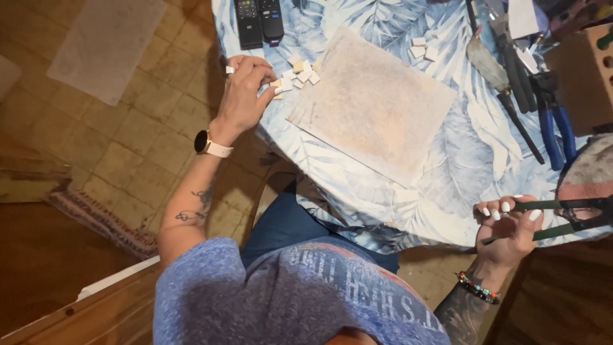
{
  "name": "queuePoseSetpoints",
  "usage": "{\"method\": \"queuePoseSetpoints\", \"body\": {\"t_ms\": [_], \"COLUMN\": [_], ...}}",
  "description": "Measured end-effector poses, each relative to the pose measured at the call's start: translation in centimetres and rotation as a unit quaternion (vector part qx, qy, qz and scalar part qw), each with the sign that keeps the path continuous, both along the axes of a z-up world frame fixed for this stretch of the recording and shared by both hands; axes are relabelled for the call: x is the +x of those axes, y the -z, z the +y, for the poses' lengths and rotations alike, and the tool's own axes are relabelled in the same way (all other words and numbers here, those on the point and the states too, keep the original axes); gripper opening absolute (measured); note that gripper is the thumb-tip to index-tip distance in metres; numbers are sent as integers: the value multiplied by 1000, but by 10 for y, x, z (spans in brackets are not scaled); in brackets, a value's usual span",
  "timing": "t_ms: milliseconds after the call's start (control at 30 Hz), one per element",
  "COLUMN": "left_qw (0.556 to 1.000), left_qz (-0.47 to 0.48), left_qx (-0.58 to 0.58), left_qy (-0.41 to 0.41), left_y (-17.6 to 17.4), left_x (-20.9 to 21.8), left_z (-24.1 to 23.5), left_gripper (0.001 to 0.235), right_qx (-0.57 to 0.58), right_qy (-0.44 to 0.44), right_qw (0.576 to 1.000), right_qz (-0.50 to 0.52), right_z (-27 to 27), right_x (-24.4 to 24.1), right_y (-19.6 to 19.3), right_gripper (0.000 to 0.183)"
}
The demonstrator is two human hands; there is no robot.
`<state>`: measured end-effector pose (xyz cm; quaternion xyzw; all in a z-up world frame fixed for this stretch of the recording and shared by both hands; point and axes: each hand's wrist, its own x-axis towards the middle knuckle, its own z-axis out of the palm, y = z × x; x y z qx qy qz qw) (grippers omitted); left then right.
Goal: Cutting small white tiles using nippers and arranging them on a surface
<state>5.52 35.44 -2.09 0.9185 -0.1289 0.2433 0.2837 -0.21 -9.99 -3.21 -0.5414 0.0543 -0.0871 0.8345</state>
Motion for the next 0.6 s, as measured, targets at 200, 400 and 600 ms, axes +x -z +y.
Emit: {"method": "queuePoseSetpoints", "body": {"t_ms": [200,400,600], "left_qw": [918,676,621], "left_qz": [92,238,262], "left_qx": [-384,-697,-738], "left_qy": [-47,-9,9], "left_y": [-21,-18,-36], "left_x": [-13,-17,-27], "left_z": [-28,-53,-55], "left_gripper": [10,37,37], "right_qx": [7,10,29], "right_qy": [-24,-22,-30], "right_qw": [1000,1000,999], "right_qz": [-4,-7,4], "right_z": [-1,0,-3], "right_x": [1,1,1], "right_y": [-2,-2,2], "right_gripper": [22,23,24]}}
